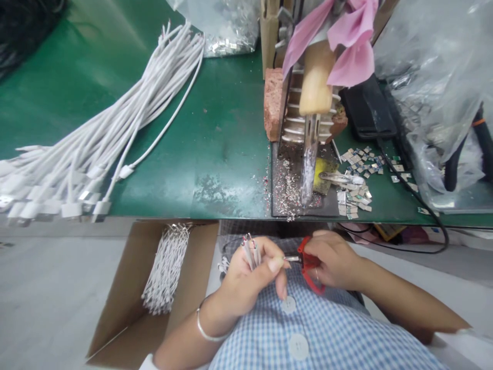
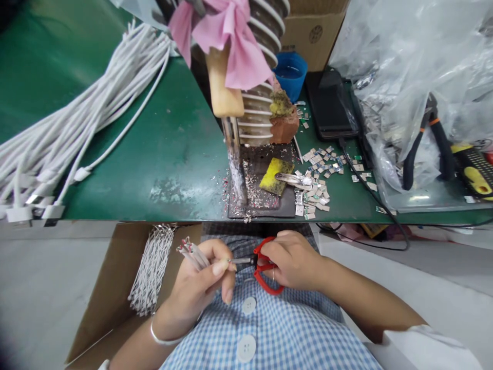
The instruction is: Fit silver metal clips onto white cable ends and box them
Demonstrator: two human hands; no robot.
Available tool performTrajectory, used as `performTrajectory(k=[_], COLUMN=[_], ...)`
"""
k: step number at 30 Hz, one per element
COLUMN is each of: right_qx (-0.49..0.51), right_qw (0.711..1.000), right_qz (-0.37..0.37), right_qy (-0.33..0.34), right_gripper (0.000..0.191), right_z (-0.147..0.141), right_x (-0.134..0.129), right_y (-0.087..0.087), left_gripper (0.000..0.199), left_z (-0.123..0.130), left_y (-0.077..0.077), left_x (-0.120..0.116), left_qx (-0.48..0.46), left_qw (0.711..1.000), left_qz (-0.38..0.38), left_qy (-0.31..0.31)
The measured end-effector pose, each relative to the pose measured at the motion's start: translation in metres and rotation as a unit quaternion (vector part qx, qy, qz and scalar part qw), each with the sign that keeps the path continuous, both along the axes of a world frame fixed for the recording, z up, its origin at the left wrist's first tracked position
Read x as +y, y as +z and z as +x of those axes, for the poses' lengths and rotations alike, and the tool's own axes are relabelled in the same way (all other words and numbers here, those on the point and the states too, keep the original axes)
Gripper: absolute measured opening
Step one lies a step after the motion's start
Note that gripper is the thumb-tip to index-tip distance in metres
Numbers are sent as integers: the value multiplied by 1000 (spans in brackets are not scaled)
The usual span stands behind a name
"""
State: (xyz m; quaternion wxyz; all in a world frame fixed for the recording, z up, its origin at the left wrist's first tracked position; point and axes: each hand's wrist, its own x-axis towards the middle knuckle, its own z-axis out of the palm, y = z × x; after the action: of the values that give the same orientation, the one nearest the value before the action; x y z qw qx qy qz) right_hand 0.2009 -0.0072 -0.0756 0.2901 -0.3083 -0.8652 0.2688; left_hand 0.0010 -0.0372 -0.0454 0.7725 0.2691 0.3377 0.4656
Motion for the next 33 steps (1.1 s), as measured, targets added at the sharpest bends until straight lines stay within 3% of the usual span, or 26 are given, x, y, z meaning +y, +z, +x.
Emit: performTrajectory(k=[21,33], right_qx=[22,-13], right_qw=[1000,999], right_qz=[7,25], right_qy=[0,23], right_gripper=[13,13], right_z=[-1,5], right_x=[0,3], right_y=[-1,5], left_gripper=[20,21], left_z=[2,-2], left_y=[-5,-5], left_x=[-2,0], left_qx=[-5,-13], left_qw=[1000,1000], left_qz=[-1,0], left_qy=[9,-25])
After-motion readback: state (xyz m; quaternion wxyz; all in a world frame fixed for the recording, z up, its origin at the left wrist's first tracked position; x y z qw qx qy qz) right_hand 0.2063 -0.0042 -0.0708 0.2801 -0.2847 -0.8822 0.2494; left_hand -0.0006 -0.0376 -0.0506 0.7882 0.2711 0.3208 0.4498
